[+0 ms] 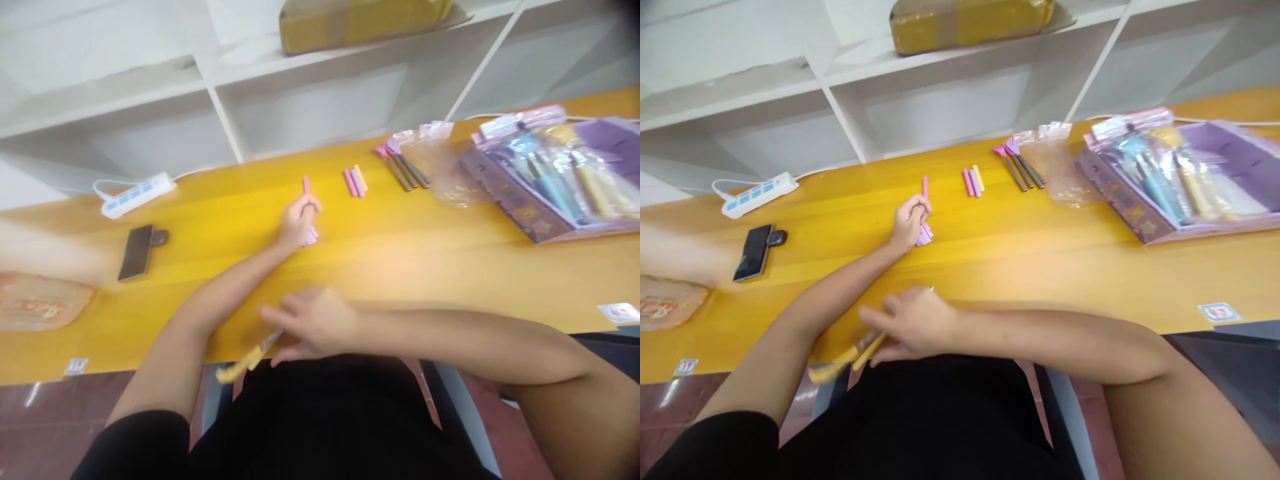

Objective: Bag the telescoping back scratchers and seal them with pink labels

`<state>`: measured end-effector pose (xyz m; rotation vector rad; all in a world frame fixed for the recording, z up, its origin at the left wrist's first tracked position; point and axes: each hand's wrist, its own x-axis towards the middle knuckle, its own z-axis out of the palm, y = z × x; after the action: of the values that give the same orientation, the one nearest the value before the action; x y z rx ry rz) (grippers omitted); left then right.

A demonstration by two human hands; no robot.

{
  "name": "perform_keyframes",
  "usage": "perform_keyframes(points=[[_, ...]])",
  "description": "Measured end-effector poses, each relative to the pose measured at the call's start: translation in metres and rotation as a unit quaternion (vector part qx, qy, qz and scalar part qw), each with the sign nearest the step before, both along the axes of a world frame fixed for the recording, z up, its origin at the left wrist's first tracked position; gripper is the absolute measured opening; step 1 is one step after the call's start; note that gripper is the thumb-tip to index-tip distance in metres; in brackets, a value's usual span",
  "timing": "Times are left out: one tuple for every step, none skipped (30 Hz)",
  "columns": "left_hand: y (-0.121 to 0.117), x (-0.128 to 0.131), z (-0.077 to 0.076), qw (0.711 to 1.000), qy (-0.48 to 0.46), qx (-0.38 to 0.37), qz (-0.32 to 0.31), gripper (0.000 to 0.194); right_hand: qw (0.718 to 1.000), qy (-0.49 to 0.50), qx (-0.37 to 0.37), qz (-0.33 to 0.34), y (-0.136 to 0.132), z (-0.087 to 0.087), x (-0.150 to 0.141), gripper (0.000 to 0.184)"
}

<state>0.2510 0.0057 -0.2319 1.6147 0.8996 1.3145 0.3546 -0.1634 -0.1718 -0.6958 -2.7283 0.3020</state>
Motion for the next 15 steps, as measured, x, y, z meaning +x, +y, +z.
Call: perform_keyframes(points=[[0.001,0.001,-0.002,1.000,0.011,0.006,-0.025,0.021,0.997,-0.027,0.018,0.068,-0.013,-0.019,-0.012,0.041],[0.002,0.002,-0.002,0.999,0.022,0.011,-0.048,0.021,0.992,-0.043,0.028,0.118,-0.019,-0.033,-0.022,0.023],[0.003,0.002,-0.002,0.998,0.025,0.011,-0.061,0.022,0.986,-0.056,0.042,0.149,-0.020,-0.043,-0.029,0.015],[0.004,0.003,-0.002,0.997,0.024,0.008,-0.067,0.023,0.983,-0.062,0.049,0.164,-0.016,-0.049,-0.034,0.017],[0.005,0.003,-0.001,0.998,0.021,0.001,-0.064,0.024,0.983,-0.064,0.053,0.167,-0.011,-0.051,-0.037,0.019],[0.006,0.004,-0.001,0.998,0.015,-0.006,-0.058,0.025,0.983,-0.063,0.055,0.160,-0.004,-0.051,-0.037,0.020],[0.006,0.004,-0.001,0.998,0.010,-0.011,-0.053,0.025,0.985,-0.060,0.057,0.149,0.001,-0.050,-0.037,0.019],[0.006,0.004,-0.001,0.999,0.008,-0.014,-0.052,0.026,0.987,-0.056,0.060,0.136,0.004,-0.049,-0.035,0.019],[0.006,0.004,-0.002,0.998,0.009,-0.014,-0.054,0.026,0.989,-0.053,0.065,0.122,0.005,-0.049,-0.032,0.019],[0.006,0.004,-0.003,0.998,0.011,-0.013,-0.060,0.026,0.990,-0.050,0.069,0.109,0.003,-0.048,-0.030,0.019],[0.006,0.004,-0.004,0.998,0.014,-0.010,-0.067,0.025,0.991,-0.051,0.070,0.099,0.000,-0.049,-0.028,0.019],[0.006,0.004,-0.005,0.997,0.016,-0.008,-0.074,0.025,0.992,-0.058,0.066,0.091,-0.003,-0.049,-0.026,0.018],[0.006,0.004,-0.006,0.997,0.019,-0.007,-0.080,0.024,0.993,-0.069,0.057,0.081,-0.006,-0.049,-0.025,0.017],[0.007,0.004,-0.006,0.996,0.021,-0.007,-0.083,0.024,0.993,-0.085,0.045,0.071,-0.008,-0.049,-0.025,0.018],[0.007,0.003,-0.007,0.996,0.025,-0.007,-0.084,0.024,0.992,-0.102,0.030,0.061,-0.008,-0.048,-0.026,0.020]])
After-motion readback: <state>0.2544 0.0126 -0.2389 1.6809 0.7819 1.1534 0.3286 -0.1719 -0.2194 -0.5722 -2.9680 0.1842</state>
